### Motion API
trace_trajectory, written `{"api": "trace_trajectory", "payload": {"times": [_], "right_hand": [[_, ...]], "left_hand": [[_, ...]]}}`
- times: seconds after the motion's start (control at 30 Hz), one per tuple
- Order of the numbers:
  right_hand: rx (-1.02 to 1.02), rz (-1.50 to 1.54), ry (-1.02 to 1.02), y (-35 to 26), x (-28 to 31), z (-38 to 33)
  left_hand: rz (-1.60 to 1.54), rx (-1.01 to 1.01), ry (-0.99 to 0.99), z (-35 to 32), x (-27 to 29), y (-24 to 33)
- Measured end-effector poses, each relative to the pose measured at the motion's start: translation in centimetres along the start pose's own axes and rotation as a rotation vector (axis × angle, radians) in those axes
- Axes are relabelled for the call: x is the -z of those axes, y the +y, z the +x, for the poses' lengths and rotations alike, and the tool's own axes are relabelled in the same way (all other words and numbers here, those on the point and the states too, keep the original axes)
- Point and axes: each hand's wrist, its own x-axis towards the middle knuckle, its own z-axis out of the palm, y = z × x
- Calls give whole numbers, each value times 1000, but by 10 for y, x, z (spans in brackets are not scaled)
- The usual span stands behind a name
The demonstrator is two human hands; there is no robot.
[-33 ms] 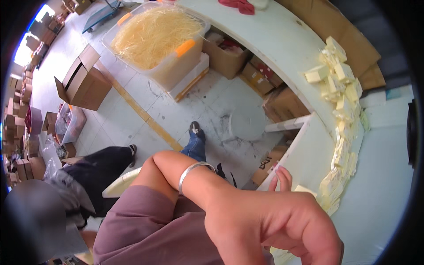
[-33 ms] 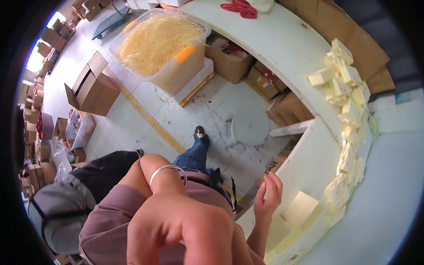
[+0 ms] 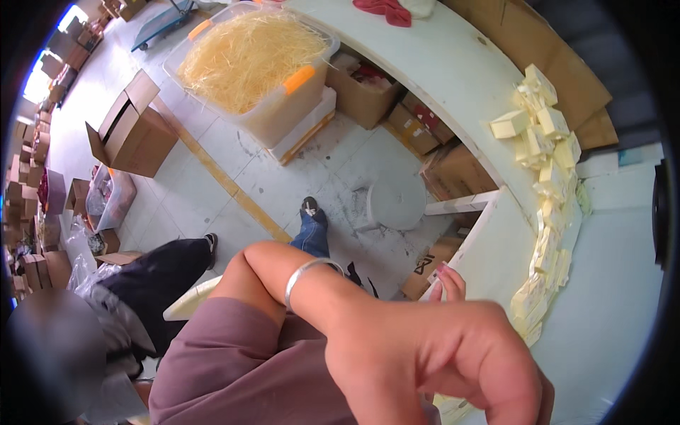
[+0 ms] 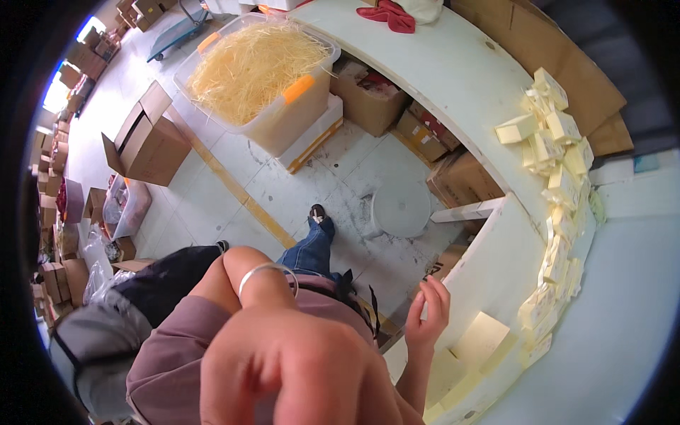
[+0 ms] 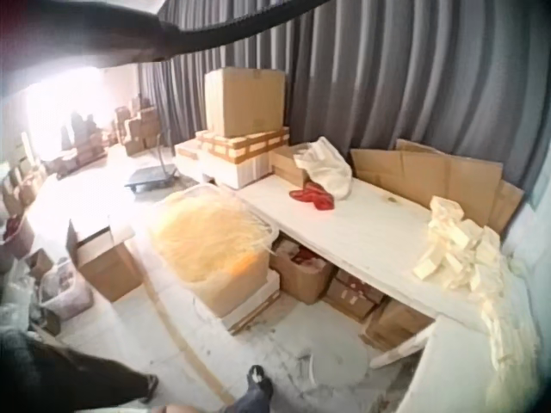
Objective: The person assembles small gift boxes by folding and stapling cardboard pieces. They then place shredded paper filler into the boxes and tie a ribbon around each one. The finished boxes are stacked on the table.
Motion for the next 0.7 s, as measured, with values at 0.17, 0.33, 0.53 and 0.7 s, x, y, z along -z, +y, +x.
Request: {"api": "trace_trajectory", "payload": {"times": [0.17, 0.33, 0.53, 0.7], "right_hand": [[0, 1, -149, -40, -76, 84], [-79, 98, -391, -22, -170, 138], [-45, 127, -678, -21, -260, 178], [130, 164, -784, -17, -340, 266]], "left_hand": [[150, 194, 289, -2, 11, 154], [663, -246, 1148, -94, 76, 304], [1553, -520, 2258, -291, 95, 412], [1255, -298, 2382, -298, 103, 427]]}}
